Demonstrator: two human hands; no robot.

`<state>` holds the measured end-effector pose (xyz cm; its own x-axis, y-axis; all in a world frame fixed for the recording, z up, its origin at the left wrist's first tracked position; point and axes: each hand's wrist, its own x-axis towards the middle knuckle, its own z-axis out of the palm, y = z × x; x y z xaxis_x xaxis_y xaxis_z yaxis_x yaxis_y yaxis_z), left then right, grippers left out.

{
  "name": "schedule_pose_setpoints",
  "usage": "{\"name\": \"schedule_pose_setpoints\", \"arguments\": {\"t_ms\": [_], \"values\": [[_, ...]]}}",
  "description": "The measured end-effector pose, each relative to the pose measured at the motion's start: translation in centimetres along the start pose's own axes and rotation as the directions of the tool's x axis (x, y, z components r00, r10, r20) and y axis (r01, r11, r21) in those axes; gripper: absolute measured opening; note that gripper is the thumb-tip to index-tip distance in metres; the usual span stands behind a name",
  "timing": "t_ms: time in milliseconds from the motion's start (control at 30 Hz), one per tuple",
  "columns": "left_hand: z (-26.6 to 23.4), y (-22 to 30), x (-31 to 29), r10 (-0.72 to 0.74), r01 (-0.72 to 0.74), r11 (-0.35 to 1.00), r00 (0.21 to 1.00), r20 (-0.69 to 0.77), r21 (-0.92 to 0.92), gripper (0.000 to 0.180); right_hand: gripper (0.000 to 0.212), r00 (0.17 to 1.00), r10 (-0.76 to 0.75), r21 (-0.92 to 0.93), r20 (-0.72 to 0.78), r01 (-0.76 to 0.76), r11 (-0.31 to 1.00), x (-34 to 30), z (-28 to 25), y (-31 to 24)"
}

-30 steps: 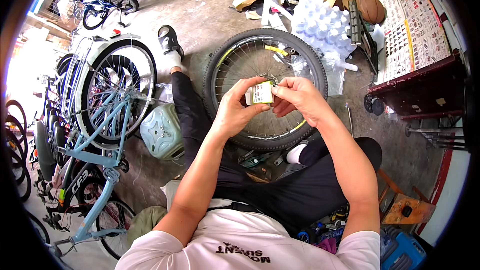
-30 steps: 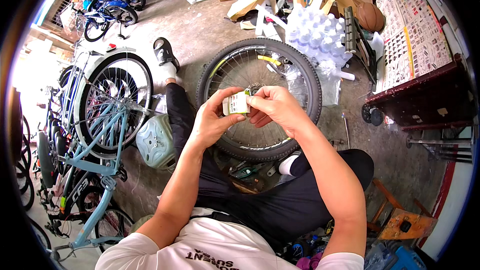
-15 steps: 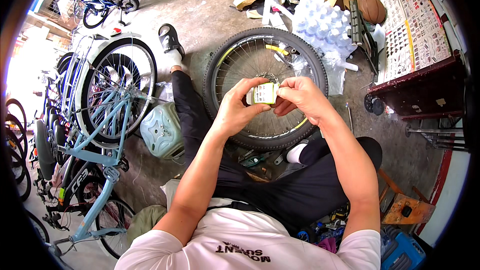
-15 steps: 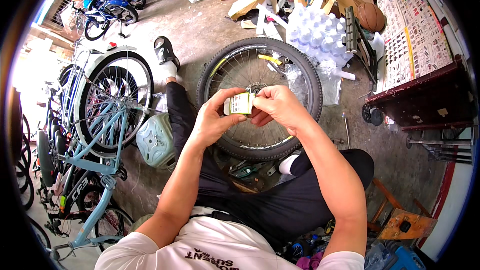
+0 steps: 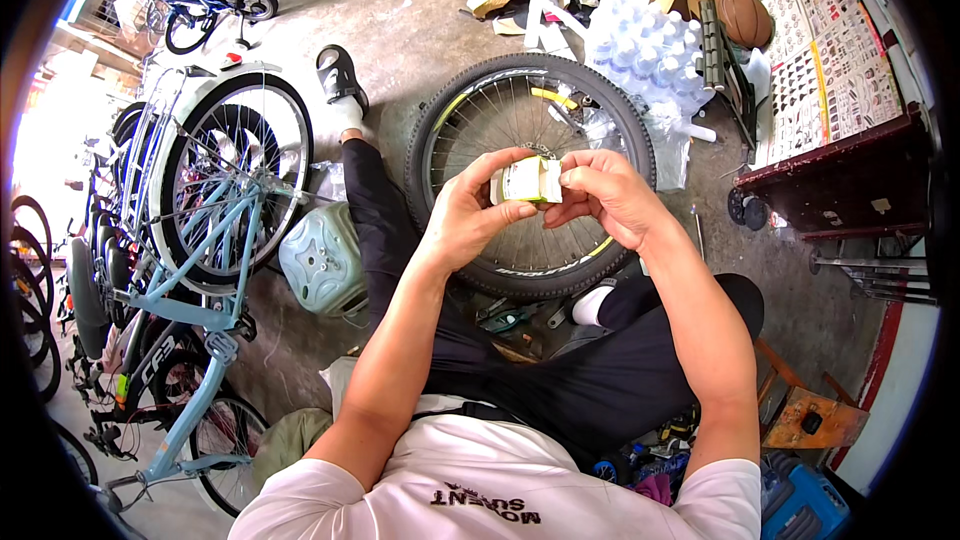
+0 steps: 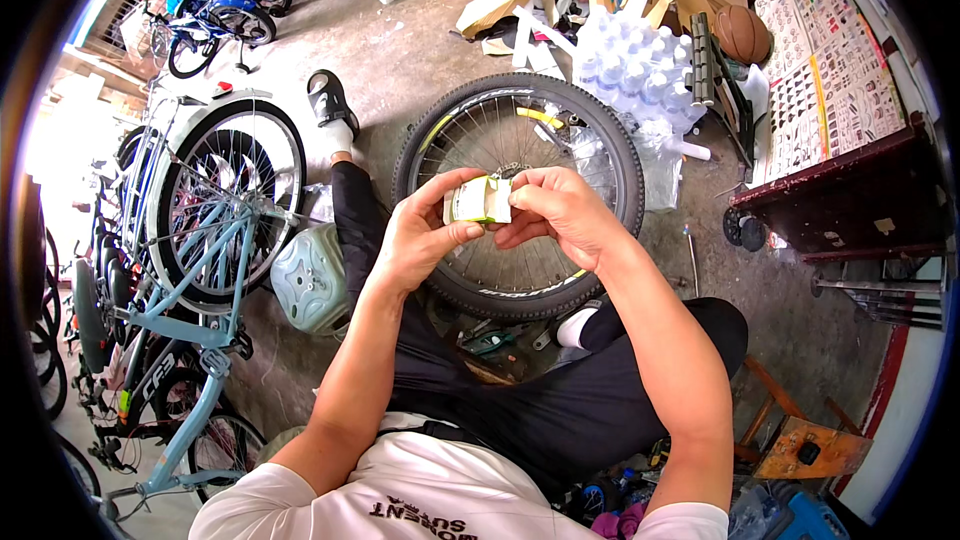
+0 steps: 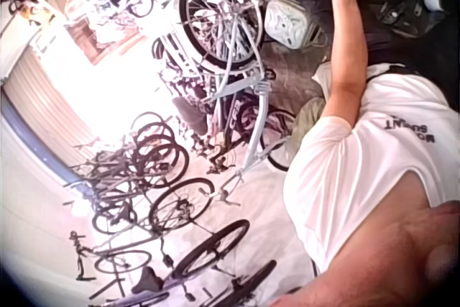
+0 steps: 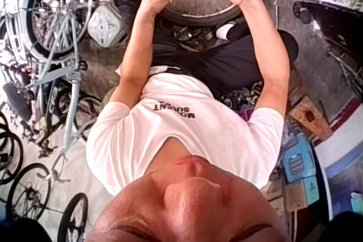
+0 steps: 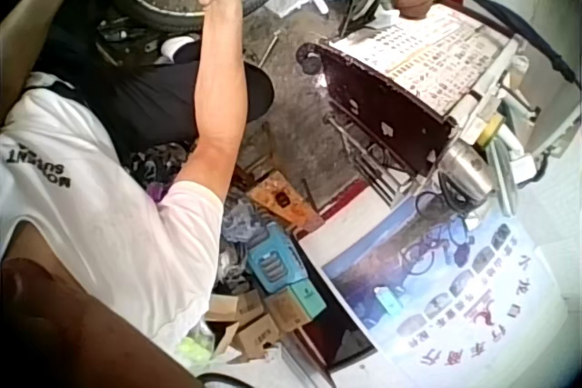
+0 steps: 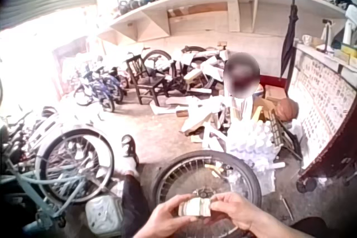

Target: The person cleans and reassembles a bicycle wheel hub by wiping the components with a cloth and placing bearings back into the assembly.

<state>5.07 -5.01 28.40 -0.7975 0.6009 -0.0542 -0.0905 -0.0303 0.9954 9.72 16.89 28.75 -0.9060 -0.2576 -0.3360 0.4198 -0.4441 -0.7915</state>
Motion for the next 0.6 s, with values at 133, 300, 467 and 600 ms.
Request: {"name": "schedule_pose_setpoints", "arguments": {"t_ms": [133,300,467,600], "values": [[-0.1,-0.5,0.0,-0.042,0.041,0.998,0.999,-0.011,-0.042,0.061,0.024,1.0,0.019,0.058,0.016,-0.02,0.998,0.2,0.2,-0.1],[-0.1,-0.9,0.3,0.026,-0.021,0.969,0.999,-0.019,0.248,0.059,0.027,0.99,-0.062,-0.237,-0.128,0.03,0.971,0.2,1.4,0.2],[0.2,-0.9,0.2,-0.009,0.019,0.959,0.999,-0.037,0.284,0.058,0.03,0.984,-0.108,-0.269,-0.142,0.066,0.961,0.1,1.4,-0.1],[-0.1,-1.4,0.1,0.026,-0.011,0.986,0.996,-0.083,0.168,0.057,0.034,0.986,-0.126,-0.219,-0.106,0.1,0.971,0.0,1.4,-0.1]]}}
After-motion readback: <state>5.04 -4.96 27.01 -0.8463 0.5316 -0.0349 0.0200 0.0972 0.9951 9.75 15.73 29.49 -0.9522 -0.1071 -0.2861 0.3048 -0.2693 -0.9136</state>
